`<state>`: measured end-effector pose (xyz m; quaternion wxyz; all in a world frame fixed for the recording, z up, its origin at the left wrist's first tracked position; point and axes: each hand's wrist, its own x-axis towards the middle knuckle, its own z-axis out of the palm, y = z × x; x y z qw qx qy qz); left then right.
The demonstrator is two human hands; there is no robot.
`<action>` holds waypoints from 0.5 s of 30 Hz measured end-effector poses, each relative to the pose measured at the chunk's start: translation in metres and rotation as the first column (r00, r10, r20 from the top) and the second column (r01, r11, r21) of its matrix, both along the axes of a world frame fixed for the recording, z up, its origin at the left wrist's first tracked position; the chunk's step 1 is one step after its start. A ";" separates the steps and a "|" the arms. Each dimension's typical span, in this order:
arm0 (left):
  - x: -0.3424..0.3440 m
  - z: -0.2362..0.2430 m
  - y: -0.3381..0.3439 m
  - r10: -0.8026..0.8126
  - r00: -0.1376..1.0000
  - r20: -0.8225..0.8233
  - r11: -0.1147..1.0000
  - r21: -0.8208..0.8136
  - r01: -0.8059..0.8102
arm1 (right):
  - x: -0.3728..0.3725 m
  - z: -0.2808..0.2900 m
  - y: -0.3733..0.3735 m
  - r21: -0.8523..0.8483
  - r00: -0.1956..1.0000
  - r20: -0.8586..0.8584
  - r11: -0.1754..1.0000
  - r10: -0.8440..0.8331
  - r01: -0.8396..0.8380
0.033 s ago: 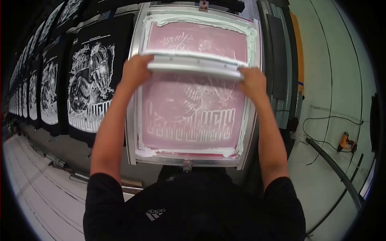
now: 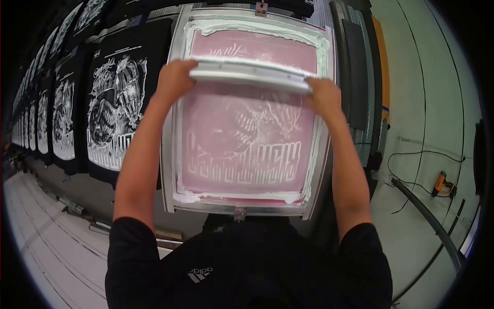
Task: The recorder is screen printing white ink onto black t-shirts using a manual screen frame and squeegee.
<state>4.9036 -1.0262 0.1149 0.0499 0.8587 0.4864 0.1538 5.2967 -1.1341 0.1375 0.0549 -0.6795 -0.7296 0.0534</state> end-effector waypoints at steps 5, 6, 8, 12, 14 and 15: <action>0.034 0.016 0.113 0.050 0.997 -0.054 0.998 -0.044 -0.052 | 0.030 0.007 0.125 -0.095 0.998 0.053 0.995 -0.022 0.027; 0.038 0.025 0.128 0.028 0.996 -0.081 0.997 -0.074 -0.034 | 0.037 0.009 0.144 -0.123 0.999 0.046 0.992 -0.020 0.026; 0.044 0.042 0.134 0.014 0.996 -0.092 0.993 -0.113 -0.024 | 0.048 0.026 0.163 -0.170 0.999 0.042 0.985 0.017 -0.010; 0.026 0.071 0.116 0.121 0.993 -0.003 0.978 0.170 -0.119 | 0.053 0.055 0.196 -0.140 0.985 -0.131 0.981 0.115 -0.133; 0.015 0.073 0.073 0.050 0.979 0.196 0.906 0.405 -0.127 | 0.053 0.064 0.210 -0.156 0.974 -0.196 0.977 0.113 -0.145; 0.018 0.073 0.030 -0.001 0.971 0.240 0.964 0.258 -0.063 | 0.065 0.065 0.215 -0.156 0.978 -0.180 0.978 0.109 -0.138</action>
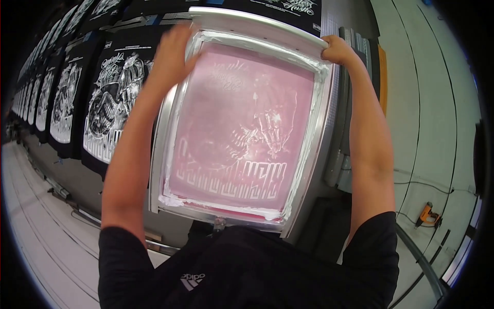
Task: The recorder is screen printing white ink onto black t-shirts using a manual screen frame and squeegee.
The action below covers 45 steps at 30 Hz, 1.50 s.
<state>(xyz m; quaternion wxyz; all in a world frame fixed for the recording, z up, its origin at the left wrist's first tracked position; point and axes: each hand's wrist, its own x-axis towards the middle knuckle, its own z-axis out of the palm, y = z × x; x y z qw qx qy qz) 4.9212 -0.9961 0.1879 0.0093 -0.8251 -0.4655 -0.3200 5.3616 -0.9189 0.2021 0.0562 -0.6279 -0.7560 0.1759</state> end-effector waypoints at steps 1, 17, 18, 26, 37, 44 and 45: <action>0.002 -0.007 -0.062 0.014 0.999 0.028 0.982 -0.191 -0.008 | 0.007 -0.004 0.005 -0.047 1.000 0.030 0.999 -0.004 0.006; -0.010 -0.109 -0.454 0.296 0.910 0.291 -0.193 -0.915 0.355 | -0.082 -0.043 0.008 0.051 0.985 0.128 0.991 0.114 -0.121; -0.011 -0.109 -0.460 0.232 0.941 0.247 -0.155 -0.946 0.286 | -0.089 -0.042 -0.004 0.048 0.986 0.128 0.992 0.107 -0.114; -0.007 -0.116 -0.461 0.308 0.895 0.324 -0.032 -0.936 0.350 | -0.161 -0.009 -0.239 -0.213 0.988 0.039 0.967 0.148 -0.136; 0.008 -0.094 -0.461 0.027 1.000 0.009 0.110 -0.994 0.006 | -0.226 -0.011 -0.541 0.003 0.994 -0.088 0.998 0.063 -0.063; 0.004 -0.083 -0.461 0.009 0.999 -0.051 0.223 -0.973 -0.052 | -0.206 -0.001 -0.529 0.047 0.997 -0.028 0.997 0.070 -0.068; 0.004 -0.073 -0.457 -0.016 0.994 -0.108 0.176 -0.979 -0.103 | -0.196 0.008 -0.521 -0.017 0.996 0.064 0.998 0.062 -0.061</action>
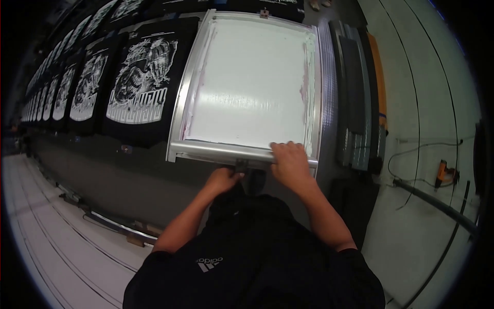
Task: The recorder is screen printing white ink onto black t-shirts using a manual screen frame and squeegee.
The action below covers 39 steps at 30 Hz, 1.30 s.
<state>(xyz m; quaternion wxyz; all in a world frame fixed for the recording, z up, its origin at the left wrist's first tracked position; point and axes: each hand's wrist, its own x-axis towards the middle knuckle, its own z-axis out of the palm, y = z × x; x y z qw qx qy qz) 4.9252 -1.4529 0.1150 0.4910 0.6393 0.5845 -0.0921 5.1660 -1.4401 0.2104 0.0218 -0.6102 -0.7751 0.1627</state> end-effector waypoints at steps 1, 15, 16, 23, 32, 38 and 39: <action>0.000 0.010 0.001 -0.025 0.998 -0.053 0.998 -0.055 0.022 | 0.018 0.003 0.004 0.020 1.000 0.012 0.999 -0.025 0.025; -0.152 -0.046 0.133 0.611 0.634 0.474 0.587 0.266 -0.764 | 0.129 -0.090 0.024 -0.519 0.251 -0.746 0.775 -0.616 0.360; -0.138 -0.036 0.129 0.603 0.653 0.459 0.572 0.321 -0.755 | 0.133 -0.088 0.021 -0.489 0.237 -0.772 0.790 -0.590 0.370; 0.017 0.042 0.082 0.632 0.521 0.574 0.536 0.161 -0.829 | 0.297 -0.027 -0.022 -0.465 0.213 -0.783 0.778 -0.584 0.423; 0.334 0.046 0.106 0.338 0.490 0.804 0.626 0.196 -0.754 | 0.695 0.085 -0.090 -0.010 0.488 -0.757 0.755 -0.434 0.656; 0.424 0.074 0.152 0.264 0.434 0.861 0.548 0.237 -0.802 | 0.769 0.097 -0.011 -0.087 0.444 -0.772 0.768 -0.455 0.635; 0.426 0.067 0.163 0.284 0.452 0.846 0.501 0.271 -0.822 | 0.758 0.090 0.015 -0.051 0.433 -0.801 0.767 -0.414 0.640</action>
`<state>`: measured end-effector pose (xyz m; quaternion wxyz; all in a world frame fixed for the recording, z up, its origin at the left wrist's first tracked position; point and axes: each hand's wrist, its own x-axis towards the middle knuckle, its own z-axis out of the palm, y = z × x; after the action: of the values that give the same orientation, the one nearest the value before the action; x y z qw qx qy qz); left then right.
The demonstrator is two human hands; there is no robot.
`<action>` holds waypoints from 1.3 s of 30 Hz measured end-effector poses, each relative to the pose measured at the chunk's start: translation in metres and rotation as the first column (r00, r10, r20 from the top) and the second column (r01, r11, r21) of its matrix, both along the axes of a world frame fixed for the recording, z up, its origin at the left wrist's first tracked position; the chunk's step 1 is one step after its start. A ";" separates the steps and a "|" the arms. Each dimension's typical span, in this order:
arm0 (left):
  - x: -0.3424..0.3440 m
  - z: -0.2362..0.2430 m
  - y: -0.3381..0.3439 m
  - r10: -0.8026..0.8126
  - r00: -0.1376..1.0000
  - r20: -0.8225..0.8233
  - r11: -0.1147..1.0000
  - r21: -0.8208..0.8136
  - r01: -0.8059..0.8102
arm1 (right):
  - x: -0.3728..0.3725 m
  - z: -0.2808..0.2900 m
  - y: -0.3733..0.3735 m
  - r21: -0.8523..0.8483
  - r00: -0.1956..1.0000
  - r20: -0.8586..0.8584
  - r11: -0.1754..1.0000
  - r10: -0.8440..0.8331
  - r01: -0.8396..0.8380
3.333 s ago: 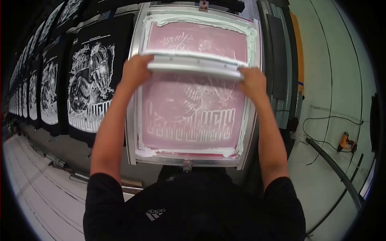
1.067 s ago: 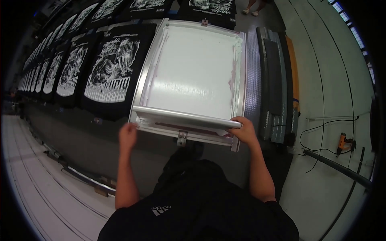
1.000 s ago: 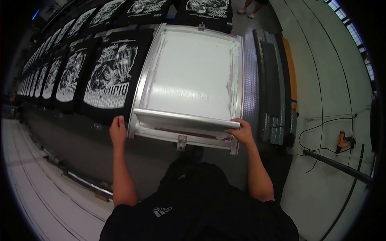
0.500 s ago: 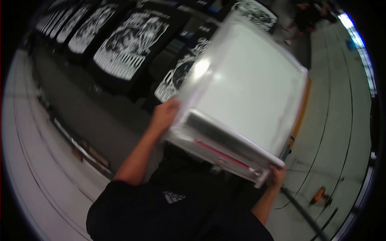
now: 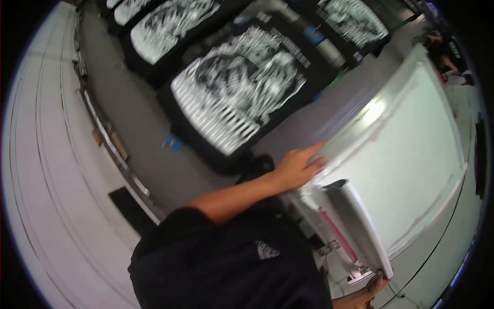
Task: The recorder is screen printing white ink onto black t-shirts using a manual screen frame and squeegee.
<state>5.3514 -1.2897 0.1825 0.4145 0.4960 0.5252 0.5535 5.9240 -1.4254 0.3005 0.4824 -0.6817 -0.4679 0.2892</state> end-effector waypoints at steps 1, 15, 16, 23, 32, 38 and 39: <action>-0.004 -0.006 0.015 0.068 0.997 -0.041 0.998 0.008 -0.068 | -0.022 -0.008 0.037 0.003 0.996 -0.060 0.998 0.070 -0.070; -0.063 0.022 0.193 0.509 0.861 0.008 0.853 -0.143 -0.502 | -0.143 -0.006 0.482 -0.114 0.802 -0.216 0.801 0.557 -0.587; -0.068 0.012 0.203 0.532 0.847 0.008 0.843 -0.094 -0.529 | -0.149 0.000 0.510 -0.091 0.752 -0.273 0.762 0.600 -0.641; -0.055 0.032 0.257 0.769 0.617 -0.168 0.621 -0.037 -0.783 | -0.196 -0.008 0.693 -0.044 0.528 -0.226 0.533 0.818 -0.845; 0.053 0.026 0.222 0.930 0.154 -0.333 0.126 -0.103 -0.987 | -0.289 0.006 0.882 -0.027 -0.055 -0.334 -0.068 0.941 -0.997; 0.151 0.016 0.340 0.996 0.003 -0.089 -0.009 -0.124 -0.992 | -0.289 0.008 0.988 -0.055 -0.125 -0.296 -0.148 0.947 -0.988; 0.157 0.013 0.371 1.000 -0.003 -0.001 -0.003 -0.160 -0.987 | -0.285 0.007 1.007 -0.050 -0.119 -0.276 -0.138 0.954 -0.989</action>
<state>5.5079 -0.9190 0.1953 -0.0412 -0.0767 0.7277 0.6803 5.6390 -0.4185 0.3073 0.0509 -0.1339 -0.7426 0.6543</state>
